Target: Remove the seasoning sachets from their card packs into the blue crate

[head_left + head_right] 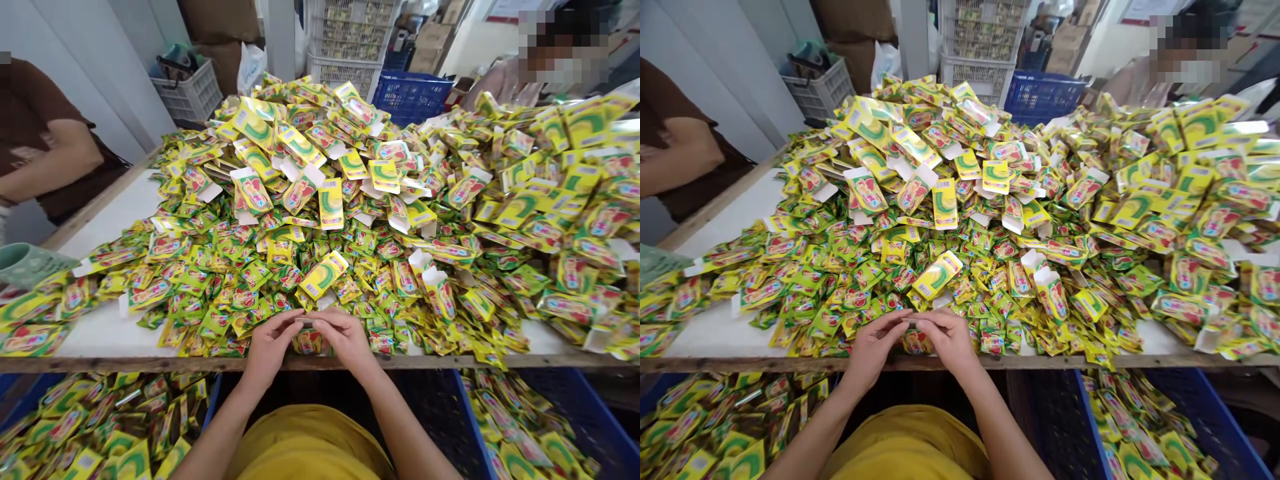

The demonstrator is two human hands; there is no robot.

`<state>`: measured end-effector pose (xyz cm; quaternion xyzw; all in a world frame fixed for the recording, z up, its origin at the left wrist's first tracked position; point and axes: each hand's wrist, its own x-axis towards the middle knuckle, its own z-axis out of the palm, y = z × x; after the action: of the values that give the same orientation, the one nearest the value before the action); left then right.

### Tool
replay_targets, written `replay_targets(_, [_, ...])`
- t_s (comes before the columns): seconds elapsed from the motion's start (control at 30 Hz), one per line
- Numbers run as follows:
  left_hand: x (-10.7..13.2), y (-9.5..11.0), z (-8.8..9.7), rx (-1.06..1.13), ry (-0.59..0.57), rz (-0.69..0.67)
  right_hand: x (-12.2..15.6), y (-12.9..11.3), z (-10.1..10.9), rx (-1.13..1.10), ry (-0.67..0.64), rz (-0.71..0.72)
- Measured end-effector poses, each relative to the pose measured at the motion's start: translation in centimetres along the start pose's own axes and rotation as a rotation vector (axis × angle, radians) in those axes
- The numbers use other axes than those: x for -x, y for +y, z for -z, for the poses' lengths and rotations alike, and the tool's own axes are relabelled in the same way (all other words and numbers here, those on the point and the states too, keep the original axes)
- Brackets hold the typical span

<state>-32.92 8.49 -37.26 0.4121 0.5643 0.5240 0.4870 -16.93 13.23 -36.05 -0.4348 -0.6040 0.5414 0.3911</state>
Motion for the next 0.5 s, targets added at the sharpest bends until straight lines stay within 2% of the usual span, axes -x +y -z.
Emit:
replay_targets(0.13, [-0.2, -0.4, 0.0, -0.142, 0.04, -0.142, -0.2, 0.9, -0.4, -0.024, 0.049, -0.018])
replay_targets(0.27, [-0.6, -0.3, -0.4, -0.204, 0.053, -0.201, -0.3, 1.3, -0.9, -0.038, 0.126, -0.03])
replay_targets(0.4, [-1.1, 0.0, -0.5, -0.252, 0.016, -0.286, -0.4, 1.3, -0.9, -0.043, 0.148, -0.056])
replay_targets(0.5, [-1.3, 0.3, -0.4, -0.256, -0.008, -0.295, -0.4, 1.1, -0.7, -0.002, 0.13, -0.039])
